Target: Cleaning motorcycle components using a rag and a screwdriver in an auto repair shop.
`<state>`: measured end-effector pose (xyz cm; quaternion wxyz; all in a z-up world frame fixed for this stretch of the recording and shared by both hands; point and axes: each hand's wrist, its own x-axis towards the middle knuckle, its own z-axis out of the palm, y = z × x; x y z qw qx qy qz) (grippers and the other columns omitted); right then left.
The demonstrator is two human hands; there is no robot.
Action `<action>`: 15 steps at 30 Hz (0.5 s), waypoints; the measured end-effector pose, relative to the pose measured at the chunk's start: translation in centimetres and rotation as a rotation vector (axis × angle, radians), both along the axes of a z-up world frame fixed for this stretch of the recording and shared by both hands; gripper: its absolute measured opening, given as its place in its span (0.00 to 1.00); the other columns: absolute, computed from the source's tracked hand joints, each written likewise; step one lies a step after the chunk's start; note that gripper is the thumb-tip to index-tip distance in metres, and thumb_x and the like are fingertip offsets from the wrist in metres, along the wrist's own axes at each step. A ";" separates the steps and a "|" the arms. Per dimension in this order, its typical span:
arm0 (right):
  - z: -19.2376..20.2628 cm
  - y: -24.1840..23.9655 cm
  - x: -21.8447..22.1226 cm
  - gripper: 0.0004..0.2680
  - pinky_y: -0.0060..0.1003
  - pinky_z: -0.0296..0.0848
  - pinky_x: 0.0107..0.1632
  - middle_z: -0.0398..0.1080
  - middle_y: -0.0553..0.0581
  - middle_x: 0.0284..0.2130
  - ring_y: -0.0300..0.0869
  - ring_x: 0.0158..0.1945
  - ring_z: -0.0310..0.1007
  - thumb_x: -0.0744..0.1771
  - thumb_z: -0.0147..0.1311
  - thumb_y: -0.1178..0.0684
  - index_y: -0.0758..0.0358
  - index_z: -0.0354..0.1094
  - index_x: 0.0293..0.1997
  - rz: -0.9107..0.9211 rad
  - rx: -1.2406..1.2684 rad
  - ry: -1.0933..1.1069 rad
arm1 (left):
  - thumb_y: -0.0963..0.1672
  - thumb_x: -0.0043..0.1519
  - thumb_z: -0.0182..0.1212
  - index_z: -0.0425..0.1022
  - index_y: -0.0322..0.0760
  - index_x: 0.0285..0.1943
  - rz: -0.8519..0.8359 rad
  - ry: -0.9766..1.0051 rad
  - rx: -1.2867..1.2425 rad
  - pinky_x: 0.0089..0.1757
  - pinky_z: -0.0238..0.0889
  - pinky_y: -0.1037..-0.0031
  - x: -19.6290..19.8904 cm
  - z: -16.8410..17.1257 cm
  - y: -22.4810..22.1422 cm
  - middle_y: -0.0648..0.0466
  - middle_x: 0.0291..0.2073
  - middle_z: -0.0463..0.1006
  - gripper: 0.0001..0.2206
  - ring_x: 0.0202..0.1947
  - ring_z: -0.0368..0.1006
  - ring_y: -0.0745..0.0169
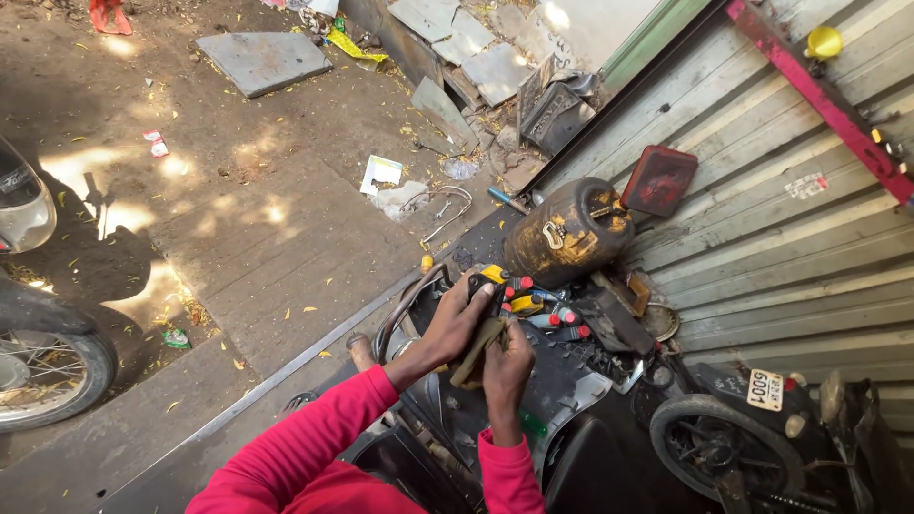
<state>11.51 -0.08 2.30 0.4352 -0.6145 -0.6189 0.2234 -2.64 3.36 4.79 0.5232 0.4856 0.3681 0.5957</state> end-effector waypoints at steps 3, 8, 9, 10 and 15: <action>-0.3 -0.1 -1.2 0.06 0.35 0.73 0.44 0.76 0.58 0.35 0.38 0.39 0.74 0.67 0.51 0.61 0.73 0.71 0.46 -0.062 0.094 0.107 | 0.47 0.70 0.49 0.69 0.33 0.51 -0.015 -0.034 0.010 0.42 0.68 0.71 -0.5 0.5 0.1 0.52 0.37 0.78 0.12 0.39 0.71 0.69; -0.7 -0.8 -1.3 0.04 0.35 0.73 0.47 0.73 0.59 0.38 0.41 0.43 0.72 0.70 0.51 0.62 0.73 0.71 0.45 -0.119 0.331 0.265 | 0.48 0.71 0.51 0.68 0.31 0.48 0.028 0.057 -0.046 0.39 0.66 0.68 -0.7 0.6 0.1 0.49 0.31 0.76 0.13 0.33 0.69 0.65; -0.2 -1.1 -1.5 0.03 0.36 0.74 0.48 0.72 0.59 0.39 0.42 0.44 0.73 0.69 0.52 0.63 0.72 0.71 0.44 -0.098 0.425 0.218 | 0.48 0.71 0.51 0.67 0.30 0.47 0.068 0.091 -0.051 0.38 0.65 0.67 -0.6 0.5 0.1 0.47 0.30 0.74 0.13 0.32 0.68 0.64; 0.6 -1.5 -2.0 0.03 0.36 0.74 0.48 0.72 0.59 0.39 0.42 0.44 0.73 0.69 0.52 0.63 0.72 0.71 0.44 -0.102 0.423 0.215 | 0.48 0.71 0.51 0.67 0.30 0.47 0.063 0.089 -0.054 0.38 0.65 0.67 -0.5 0.7 -0.1 0.47 0.30 0.74 0.13 0.32 0.68 0.64; 3.3 -2.7 -3.9 0.05 0.41 0.77 0.44 0.74 0.61 0.40 0.50 0.43 0.79 0.65 0.56 0.66 0.72 0.74 0.43 -0.048 0.588 -0.262 | 0.47 0.70 0.53 0.67 0.30 0.46 0.142 0.027 -0.008 0.33 0.64 0.68 0.6 0.7 -0.4 0.50 0.28 0.74 0.12 0.29 0.68 0.66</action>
